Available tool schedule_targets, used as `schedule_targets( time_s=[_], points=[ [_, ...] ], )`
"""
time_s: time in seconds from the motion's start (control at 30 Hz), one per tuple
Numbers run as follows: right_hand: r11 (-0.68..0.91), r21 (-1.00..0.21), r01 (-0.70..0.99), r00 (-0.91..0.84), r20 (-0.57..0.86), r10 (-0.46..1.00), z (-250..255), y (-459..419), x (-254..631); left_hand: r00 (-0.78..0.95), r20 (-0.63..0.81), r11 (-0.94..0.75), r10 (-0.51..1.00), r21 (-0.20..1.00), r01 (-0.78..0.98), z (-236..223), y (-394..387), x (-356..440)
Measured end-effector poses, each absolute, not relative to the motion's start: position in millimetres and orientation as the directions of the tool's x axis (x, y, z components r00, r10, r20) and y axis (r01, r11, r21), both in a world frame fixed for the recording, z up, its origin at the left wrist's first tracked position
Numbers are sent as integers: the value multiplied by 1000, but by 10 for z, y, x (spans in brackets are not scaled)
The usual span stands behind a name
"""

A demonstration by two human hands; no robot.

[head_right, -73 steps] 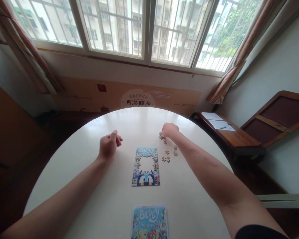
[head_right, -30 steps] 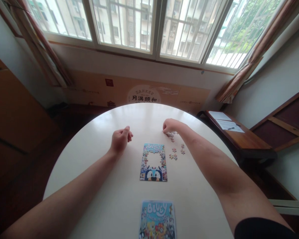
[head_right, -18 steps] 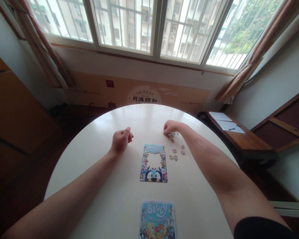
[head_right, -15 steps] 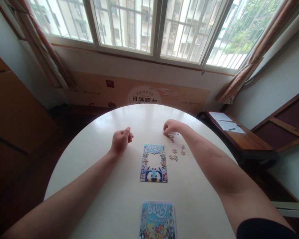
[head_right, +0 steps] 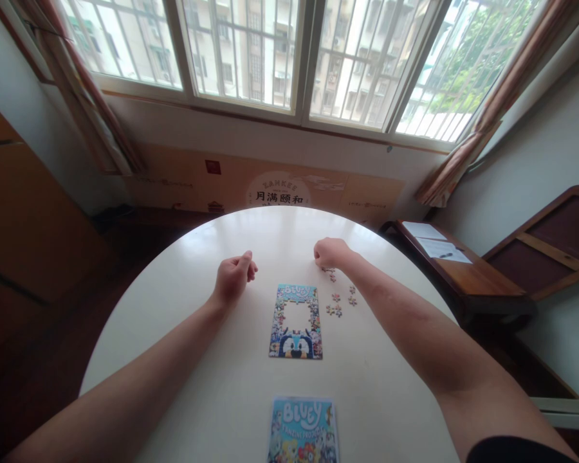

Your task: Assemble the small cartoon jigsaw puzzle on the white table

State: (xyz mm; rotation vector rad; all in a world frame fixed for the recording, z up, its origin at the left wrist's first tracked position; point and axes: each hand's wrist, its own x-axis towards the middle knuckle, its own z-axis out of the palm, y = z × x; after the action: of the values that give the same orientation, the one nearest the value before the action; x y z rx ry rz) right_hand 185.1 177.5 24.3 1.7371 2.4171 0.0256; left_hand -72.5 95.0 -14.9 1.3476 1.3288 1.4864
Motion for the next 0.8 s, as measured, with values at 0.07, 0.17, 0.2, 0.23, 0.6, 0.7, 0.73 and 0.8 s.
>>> schedule_targets(
  time_s=[0.07, 0.17, 0.2, 0.23, 0.6, 0.7, 0.73, 0.8],
  points=[
    [334, 132, 933, -322, -105, 941, 226, 1754, 1847, -196, 232, -211, 953, 970, 122, -147, 953, -724],
    [350, 164, 922, -343, -73, 937, 197, 1726, 1846, -197, 233, -211, 952, 969, 125, -135, 954, -725],
    [355, 173, 919, -351, -57, 935, 186, 1715, 1848, -198, 235, -212, 952, 969, 128, -131, 953, -726],
    [360, 181, 915, -359, -39, 933, 173, 1703, 1852, -197, 236, -213, 952, 968, 130, -129, 953, -727],
    [417, 113, 902, -431, 180, 884, 80, 1625, 1923, -149, 310, -265, 939, 928, 261, -141, 927, -735],
    [434, 50, 899, -431, 270, 861, 155, 1428, 1908, -103, 355, -302, 929, 890, 340, -83, 874, -722],
    [453, 21, 891, -438, 302, 847, 178, 1315, 1901, -61, 371, -324, 926, 870, 372, -53, 845, -708],
    [523, -44, 851, -475, 359, 803, 208, 1032, 1885, 71, 386, -378, 920, 824, 423, 15, 767, -657]
  ],
)
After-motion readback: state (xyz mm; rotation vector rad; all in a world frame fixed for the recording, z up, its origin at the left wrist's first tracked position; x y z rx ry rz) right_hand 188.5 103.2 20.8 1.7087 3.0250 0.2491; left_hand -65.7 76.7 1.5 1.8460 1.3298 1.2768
